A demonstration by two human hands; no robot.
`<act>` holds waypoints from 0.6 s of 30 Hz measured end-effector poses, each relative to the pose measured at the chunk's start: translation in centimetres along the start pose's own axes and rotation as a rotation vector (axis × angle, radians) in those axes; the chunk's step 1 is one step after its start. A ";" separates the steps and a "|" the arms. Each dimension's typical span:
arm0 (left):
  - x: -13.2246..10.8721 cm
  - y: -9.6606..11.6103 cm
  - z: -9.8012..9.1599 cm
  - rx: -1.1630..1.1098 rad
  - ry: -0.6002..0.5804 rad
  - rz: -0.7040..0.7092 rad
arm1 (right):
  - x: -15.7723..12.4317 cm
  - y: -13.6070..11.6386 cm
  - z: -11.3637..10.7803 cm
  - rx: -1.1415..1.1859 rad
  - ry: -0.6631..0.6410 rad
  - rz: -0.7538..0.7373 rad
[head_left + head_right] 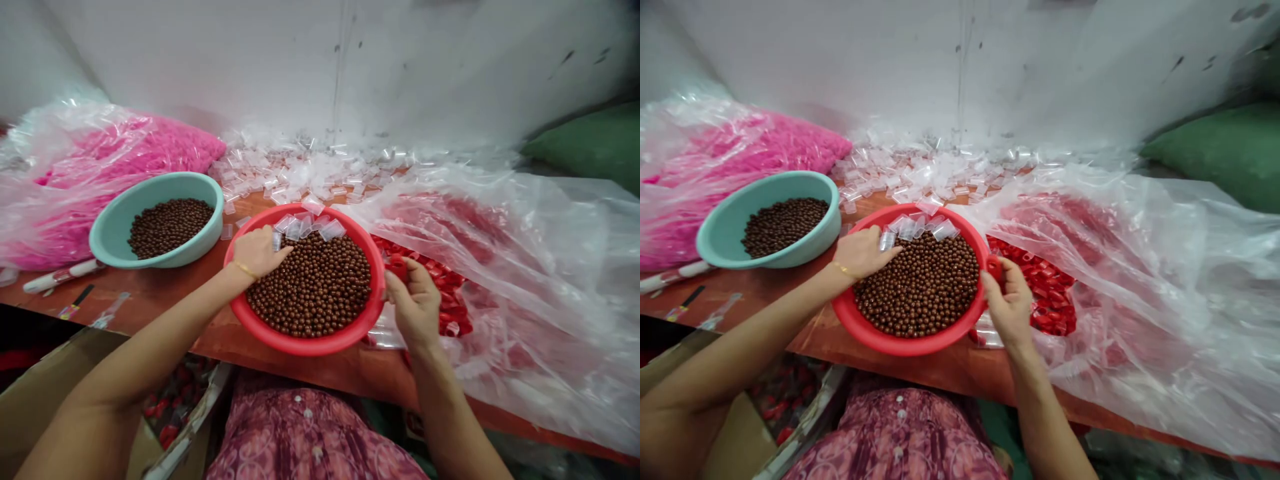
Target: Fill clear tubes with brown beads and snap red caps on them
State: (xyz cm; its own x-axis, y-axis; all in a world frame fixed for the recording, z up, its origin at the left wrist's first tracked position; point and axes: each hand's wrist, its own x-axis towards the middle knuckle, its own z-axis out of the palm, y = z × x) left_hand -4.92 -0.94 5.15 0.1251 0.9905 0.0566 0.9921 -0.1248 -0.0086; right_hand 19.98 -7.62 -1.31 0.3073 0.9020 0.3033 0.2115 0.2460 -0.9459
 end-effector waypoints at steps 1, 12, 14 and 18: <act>1.2 0.5 0.4 0.024 -0.054 -0.014 | -0.3 -0.5 0.9 0.009 -0.011 -0.008; 1.8 -0.8 1.4 0.197 -0.219 0.097 | -0.4 -1.5 2.8 -0.168 -0.283 -0.080; 1.8 -0.7 1.5 0.185 -0.214 0.067 | -0.3 -1.6 2.8 -0.212 -0.285 -0.066; 0.3 -0.4 0.1 0.096 -0.157 0.092 | 0.7 -2.6 3.1 -0.253 -0.272 -0.117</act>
State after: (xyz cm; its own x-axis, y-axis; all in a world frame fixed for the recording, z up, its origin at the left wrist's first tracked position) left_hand -5.30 -0.61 5.08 0.2062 0.9729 -0.1051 0.9708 -0.2168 -0.1025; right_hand 16.77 -6.52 0.96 0.0174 0.9426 0.3334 0.4633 0.2879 -0.8381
